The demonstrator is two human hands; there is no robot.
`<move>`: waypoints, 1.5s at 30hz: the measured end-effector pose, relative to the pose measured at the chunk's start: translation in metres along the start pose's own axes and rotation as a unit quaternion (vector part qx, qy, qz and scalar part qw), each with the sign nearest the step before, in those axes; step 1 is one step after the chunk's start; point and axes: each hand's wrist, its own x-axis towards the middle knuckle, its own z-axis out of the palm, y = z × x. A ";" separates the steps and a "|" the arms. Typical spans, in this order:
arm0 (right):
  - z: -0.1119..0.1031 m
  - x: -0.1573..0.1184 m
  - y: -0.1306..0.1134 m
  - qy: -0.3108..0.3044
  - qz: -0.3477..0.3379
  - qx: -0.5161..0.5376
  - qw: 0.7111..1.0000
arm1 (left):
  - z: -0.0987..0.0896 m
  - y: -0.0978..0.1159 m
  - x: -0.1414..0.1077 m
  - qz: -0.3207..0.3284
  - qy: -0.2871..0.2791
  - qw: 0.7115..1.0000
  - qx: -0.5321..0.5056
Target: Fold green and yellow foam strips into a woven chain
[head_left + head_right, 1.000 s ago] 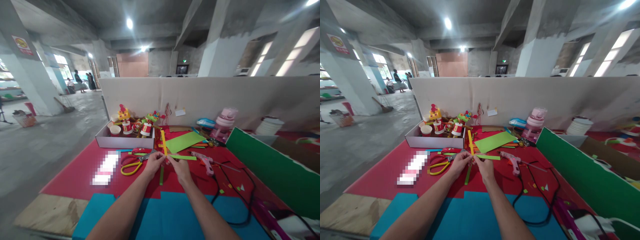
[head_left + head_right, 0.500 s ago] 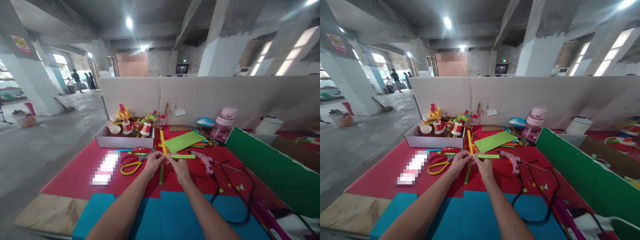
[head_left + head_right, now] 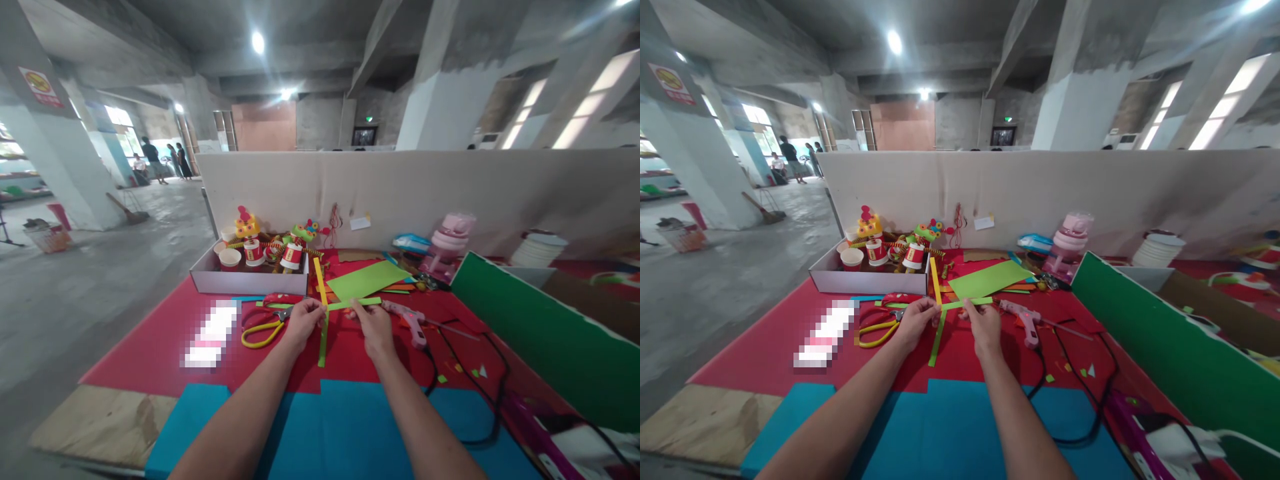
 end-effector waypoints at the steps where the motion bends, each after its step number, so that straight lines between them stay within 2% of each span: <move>1: -0.002 0.002 -0.002 0.013 -0.001 0.014 1.000 | 0.000 0.000 0.000 0.000 -0.001 1.000 -0.005; 5: -0.013 0.012 -0.009 0.061 -0.012 0.090 0.994 | -0.002 0.002 0.000 -0.007 -0.001 1.000 -0.021; 8: -0.020 0.019 -0.011 0.126 -0.020 0.162 0.978 | -0.003 0.002 0.000 -0.016 0.018 0.999 -0.030; 10: -0.020 0.020 -0.009 0.144 -0.017 0.200 0.969 | -0.003 0.002 0.000 -0.022 0.027 0.998 -0.048; 12: -0.014 0.016 -0.005 0.105 0.017 0.206 0.973 | -0.002 0.003 0.000 -0.025 0.020 0.997 -0.071; 16: 0.004 -0.002 0.006 -0.055 0.136 0.161 0.976 | 0.002 0.002 -0.001 -0.021 -0.005 0.997 -0.071; 20: 0.017 -0.015 0.011 -0.125 0.152 0.182 0.963 | 0.001 0.000 -0.001 -0.019 -0.016 0.999 -0.046; 34: 0.019 -0.020 0.007 -0.131 0.148 0.178 0.964 | 0.004 0.004 -0.003 -0.010 -0.010 1.000 0.013; 45: 0.017 -0.020 0.008 -0.133 0.138 0.137 0.972 | 0.000 -0.005 -0.002 0.013 -0.017 1.000 0.018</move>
